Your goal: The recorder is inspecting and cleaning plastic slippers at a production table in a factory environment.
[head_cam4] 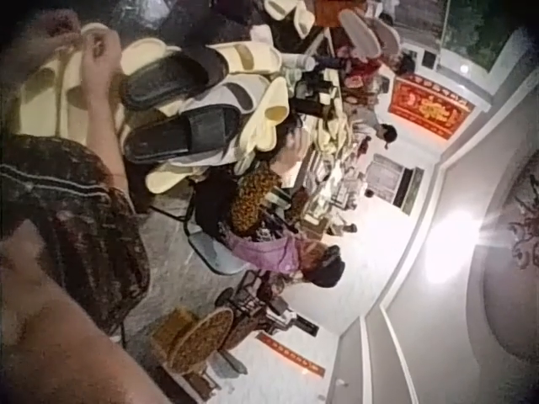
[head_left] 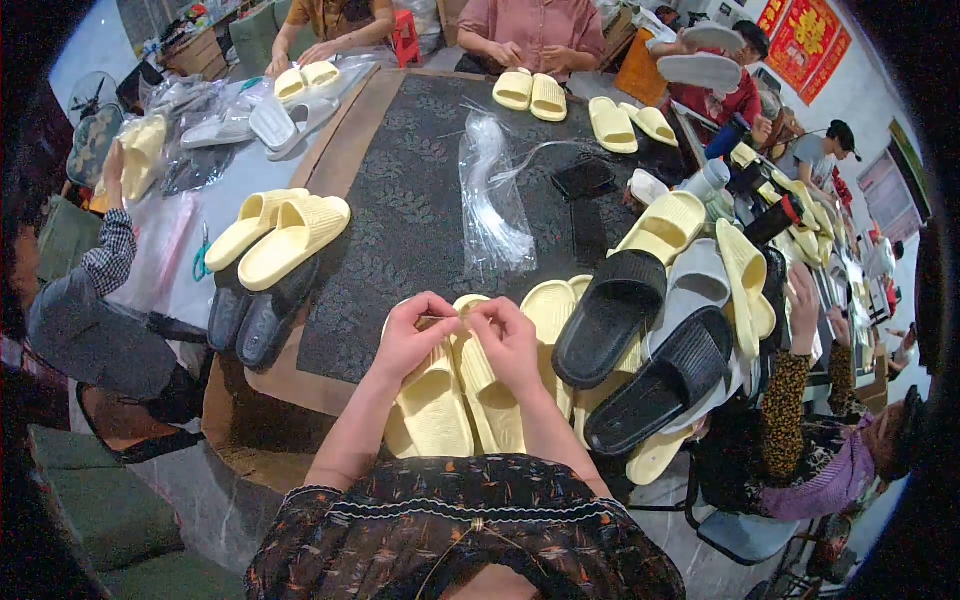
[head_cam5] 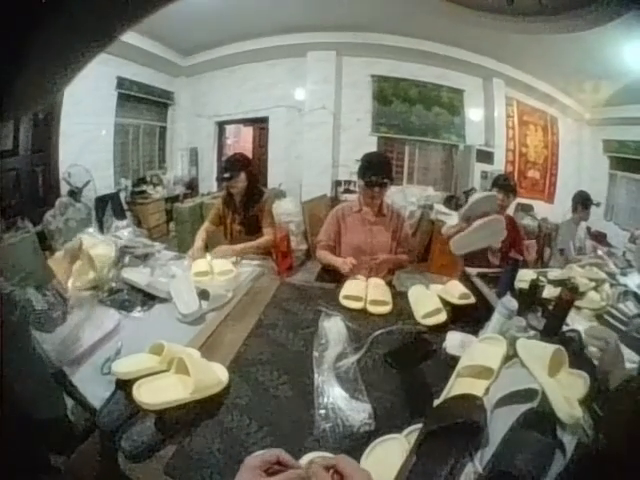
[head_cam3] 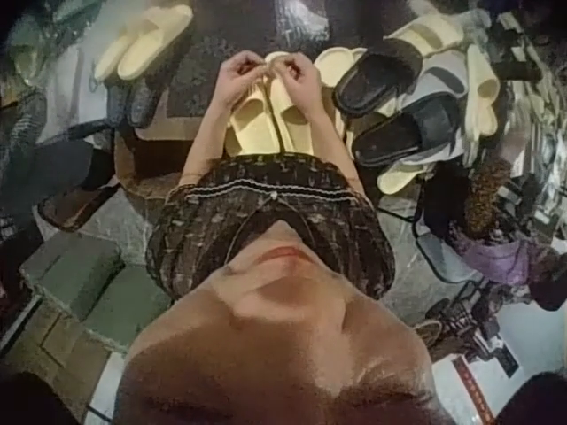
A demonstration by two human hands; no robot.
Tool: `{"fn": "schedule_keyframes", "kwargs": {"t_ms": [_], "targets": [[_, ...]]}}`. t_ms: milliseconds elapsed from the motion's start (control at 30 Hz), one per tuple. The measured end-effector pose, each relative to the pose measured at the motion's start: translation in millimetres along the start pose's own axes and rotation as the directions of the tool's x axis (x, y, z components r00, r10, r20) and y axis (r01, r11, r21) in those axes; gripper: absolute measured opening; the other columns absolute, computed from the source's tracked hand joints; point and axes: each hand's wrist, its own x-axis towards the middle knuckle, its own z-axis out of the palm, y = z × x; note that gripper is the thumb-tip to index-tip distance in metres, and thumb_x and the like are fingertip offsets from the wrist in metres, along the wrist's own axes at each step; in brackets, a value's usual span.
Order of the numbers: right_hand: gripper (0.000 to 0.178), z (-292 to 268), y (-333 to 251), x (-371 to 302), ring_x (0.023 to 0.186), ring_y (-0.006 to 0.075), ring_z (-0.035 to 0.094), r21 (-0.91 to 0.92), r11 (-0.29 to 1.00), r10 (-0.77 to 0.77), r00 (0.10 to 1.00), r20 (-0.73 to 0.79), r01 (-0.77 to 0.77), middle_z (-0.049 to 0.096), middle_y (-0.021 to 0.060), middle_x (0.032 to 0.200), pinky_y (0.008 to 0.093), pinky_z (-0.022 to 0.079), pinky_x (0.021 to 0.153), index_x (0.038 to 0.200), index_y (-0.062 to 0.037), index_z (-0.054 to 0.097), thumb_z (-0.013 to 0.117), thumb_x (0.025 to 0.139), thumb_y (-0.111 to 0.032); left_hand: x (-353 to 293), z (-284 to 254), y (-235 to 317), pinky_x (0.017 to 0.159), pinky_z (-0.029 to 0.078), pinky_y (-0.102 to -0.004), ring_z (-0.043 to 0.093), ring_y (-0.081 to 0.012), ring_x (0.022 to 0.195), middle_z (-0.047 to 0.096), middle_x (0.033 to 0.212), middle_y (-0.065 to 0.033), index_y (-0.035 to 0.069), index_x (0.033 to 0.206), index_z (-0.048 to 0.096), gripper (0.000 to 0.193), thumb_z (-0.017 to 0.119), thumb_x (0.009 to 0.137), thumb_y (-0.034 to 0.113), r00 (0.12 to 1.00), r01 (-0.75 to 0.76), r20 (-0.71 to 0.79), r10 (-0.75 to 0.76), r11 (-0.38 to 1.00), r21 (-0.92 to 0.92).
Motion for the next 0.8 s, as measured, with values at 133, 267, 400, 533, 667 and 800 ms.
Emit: {"fn": "schedule_keyframes", "kwargs": {"t_ms": [133,267,400,533,667,800], "targets": [[0.005,1,11,3,0.062,0.002,0.045,0.224,0.975,0.035,0.989,-0.146,-0.001,0.059,-0.0035,0.081,0.0192,0.037,0.054,0.094,-0.0031,0.063,0.064,0.09,-0.007,1,1,-2,0.073,0.049,-0.0227,0.06,-0.0074,0.08,0.064,0.085,-0.0015,0.002,0.089,0.063,0.013,0.073,0.08,0.005,0.998,0.055,-0.01,-0.055,0.997,-0.062],[0.004,-3,-4,0,0.059,0.0028,0.042,-0.008,0.999,-0.036,0.999,-0.005,0.035,0.058,-0.0026,0.079,0.0198,0.033,0.052,0.088,-0.0025,0.063,0.065,0.088,-0.006,1,1,-2,0.073,0.049,-0.0223,0.06,-0.0072,0.08,0.064,0.086,-0.0016,0.002,0.09,0.063,0.013,0.072,0.081,0.004,0.998,0.063,0.013,-0.062,0.986,-0.156],[0.006,-2,9,2,0.061,0.0034,0.043,0.153,0.988,0.032,0.994,-0.1,-0.016,0.06,-0.0013,0.08,0.021,0.034,0.053,0.087,-0.0022,0.063,0.066,0.088,-0.008,1,5,-2,0.073,0.049,-0.0221,0.06,-0.0067,0.08,0.064,0.085,-0.0012,0.002,0.09,0.063,0.013,0.072,0.081,0.003,0.997,0.073,-0.017,-0.077,0.984,-0.165],[0.008,-6,1,-2,0.069,0.0046,0.05,0.091,0.995,0.038,0.999,-0.025,-0.036,0.06,-0.0009,0.081,0.0209,0.041,0.06,0.092,-0.0018,0.062,0.064,0.091,-0.009,-1,1,-4,0.072,0.049,-0.0218,0.06,-0.0064,0.08,0.064,0.085,-0.0009,0.002,0.089,0.063,0.013,0.073,0.081,0.004,0.998,0.06,-0.018,-0.062,0.993,-0.105],[0.008,-1,1,-2,0.07,0.004,0.05,0.051,0.998,-0.017,0.999,-0.036,0.019,0.059,-0.0016,0.082,0.0204,0.041,0.061,0.095,-0.0019,0.061,0.062,0.092,-0.009,1,3,2,0.07,0.048,-0.0218,0.059,-0.0064,0.078,0.064,0.084,-0.0004,0.002,0.089,0.063,0.013,0.073,0.081,0.005,0.998,0.054,-0.017,-0.056,0.994,-0.095],[0.008,-3,8,-1,0.068,0.0037,0.049,0.175,0.984,0.056,0.994,-0.095,-0.039,0.058,-0.0024,0.079,0.021,0.041,0.061,0.094,-0.002,0.061,0.062,0.092,-0.009,1,3,-7,0.069,0.048,-0.0218,0.059,-0.0064,0.076,0.064,0.083,-0.0007,0.002,0.09,0.064,0.013,0.073,0.081,0.005,0.999,0.037,-0.034,-0.04,0.995,-0.092]]}}
